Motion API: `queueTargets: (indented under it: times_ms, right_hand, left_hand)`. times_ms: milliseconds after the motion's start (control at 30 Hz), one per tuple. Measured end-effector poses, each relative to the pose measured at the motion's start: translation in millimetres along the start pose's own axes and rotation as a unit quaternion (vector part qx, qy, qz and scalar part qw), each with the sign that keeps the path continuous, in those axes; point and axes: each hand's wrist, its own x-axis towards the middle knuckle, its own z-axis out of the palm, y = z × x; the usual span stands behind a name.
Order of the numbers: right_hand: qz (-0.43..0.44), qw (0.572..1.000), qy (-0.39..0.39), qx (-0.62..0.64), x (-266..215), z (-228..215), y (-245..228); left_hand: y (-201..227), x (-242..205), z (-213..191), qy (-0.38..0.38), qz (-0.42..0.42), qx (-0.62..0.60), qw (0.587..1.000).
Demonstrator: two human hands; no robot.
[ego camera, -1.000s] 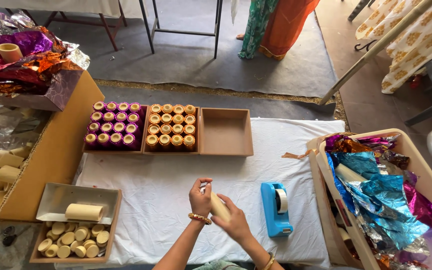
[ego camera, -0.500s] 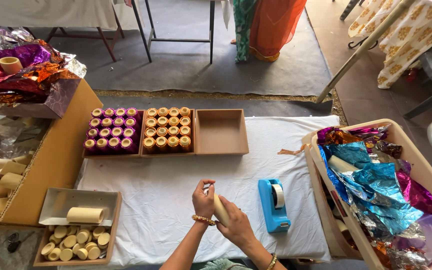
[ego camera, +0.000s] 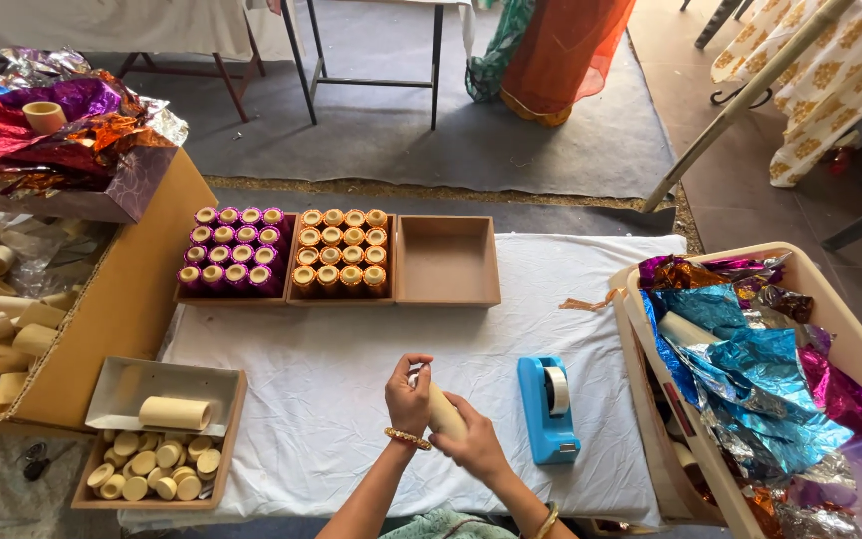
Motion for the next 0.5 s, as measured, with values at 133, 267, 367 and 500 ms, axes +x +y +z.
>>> queueTargets:
  times_ms: [133, 267, 367, 500]
  right_hand:
    - [0.301, 0.832, -0.124, 0.45, -5.1, 1.3, 41.7]
    - [0.23, 0.913, -0.102, 0.323, 5.1, 4.4, 7.9]
    - [-0.022, 0.998, 0.0, -0.052, 9.7, 8.8, -10.6]
    - [0.308, 0.906, -0.101, 0.272, 15.0, 3.9, -8.6]
  left_hand:
    - [-0.8, -3.2, -6.4, -0.021, 0.017, -0.025, 0.999]
    - [2.7, 2.8, -6.5, 0.006, 0.025, 0.017, 1.0]
    - [6.5, 4.0, -6.3, 0.043, -0.006, 0.067, 0.997]
    - [-0.5, 1.7, -8.6, 0.035, -0.018, 0.017, 0.999]
